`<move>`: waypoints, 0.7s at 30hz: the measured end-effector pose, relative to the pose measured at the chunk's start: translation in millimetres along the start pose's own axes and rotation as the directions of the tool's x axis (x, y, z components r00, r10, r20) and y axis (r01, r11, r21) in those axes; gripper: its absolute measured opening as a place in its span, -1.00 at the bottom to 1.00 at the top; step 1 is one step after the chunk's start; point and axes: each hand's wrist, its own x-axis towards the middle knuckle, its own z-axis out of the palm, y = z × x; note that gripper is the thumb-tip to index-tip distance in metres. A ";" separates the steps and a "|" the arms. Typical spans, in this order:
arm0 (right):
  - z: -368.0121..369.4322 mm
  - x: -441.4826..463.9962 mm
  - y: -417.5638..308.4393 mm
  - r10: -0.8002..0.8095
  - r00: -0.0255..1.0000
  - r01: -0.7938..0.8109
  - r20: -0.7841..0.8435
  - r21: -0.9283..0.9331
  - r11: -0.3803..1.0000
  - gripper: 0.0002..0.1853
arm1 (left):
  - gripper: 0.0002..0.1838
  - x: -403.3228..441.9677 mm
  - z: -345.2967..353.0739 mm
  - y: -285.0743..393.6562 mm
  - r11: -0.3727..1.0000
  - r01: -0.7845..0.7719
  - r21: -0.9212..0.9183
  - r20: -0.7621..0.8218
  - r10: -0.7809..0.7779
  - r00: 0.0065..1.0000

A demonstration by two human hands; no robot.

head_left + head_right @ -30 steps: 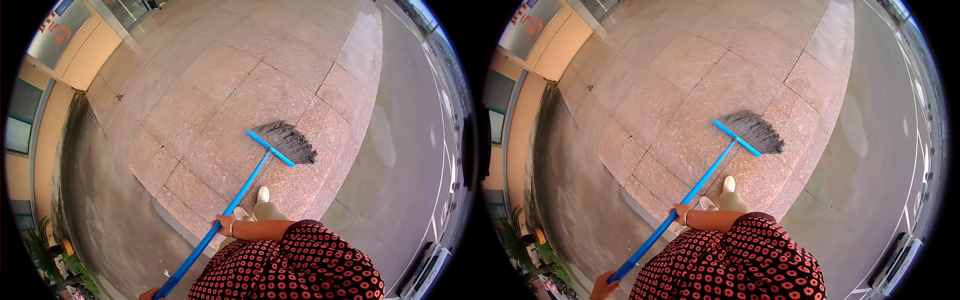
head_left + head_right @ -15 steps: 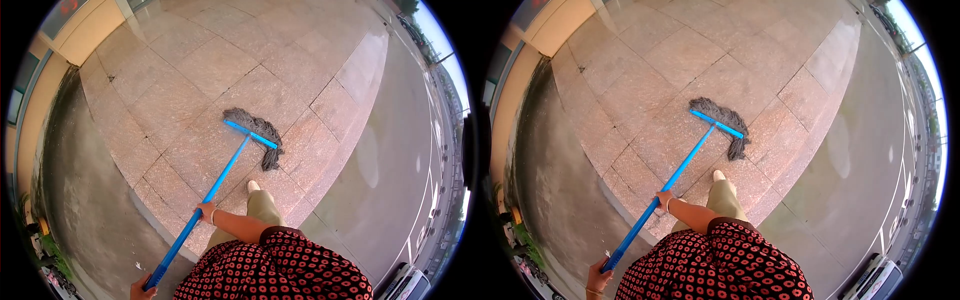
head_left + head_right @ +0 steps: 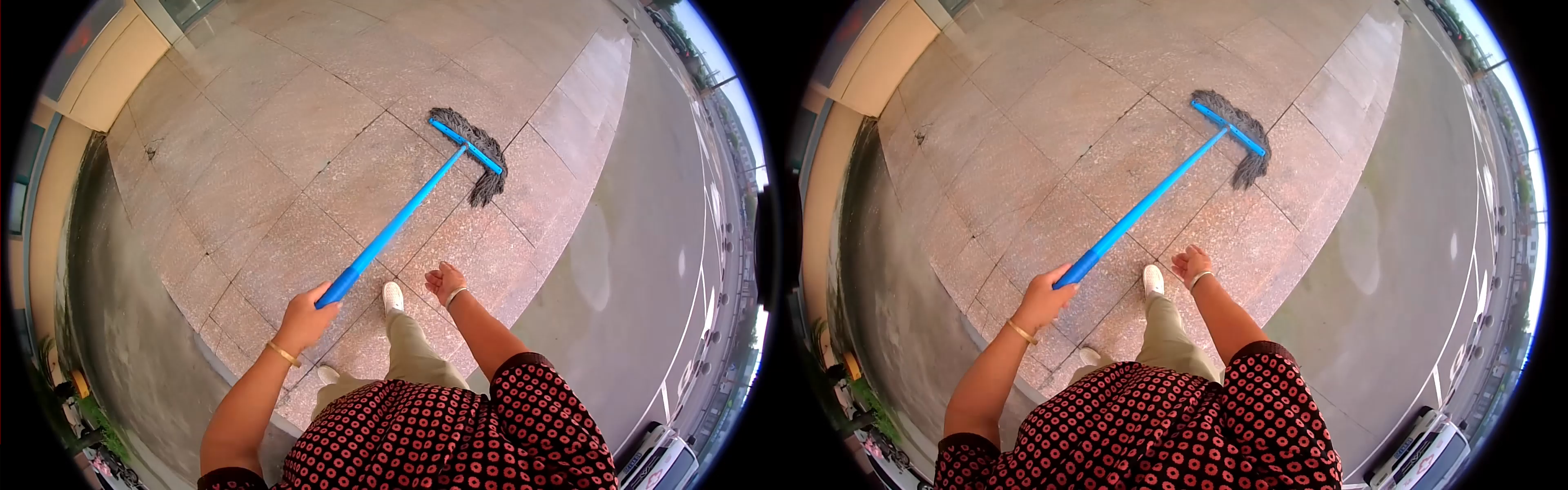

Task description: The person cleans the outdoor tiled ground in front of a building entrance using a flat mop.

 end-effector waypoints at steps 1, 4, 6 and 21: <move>-24.7 4.3 -10.0 -0.017 0.996 0.020 -0.087 0.035 0.999 -0.77 | -0.62 33.2 16.3 21.0 0.998 -0.052 0.020 -0.001 0.052 0.999; -74.8 5.0 -12.4 0.014 0.960 0.026 -0.281 0.137 0.990 -0.89 | -0.58 120.5 68.6 77.0 0.982 -0.190 0.015 0.113 0.187 0.976; -95.5 0.4 -4.6 0.071 0.949 -0.020 -0.307 0.168 0.986 -0.93 | -0.46 146.2 109.6 116.9 0.987 -0.152 -0.048 0.241 0.160 0.957; 39.2 -12.3 46.8 0.194 0.980 -0.185 -0.053 0.143 0.972 -0.62 | -0.36 -113.9 -49.8 20.4 0.927 0.077 0.367 0.290 -0.193 0.937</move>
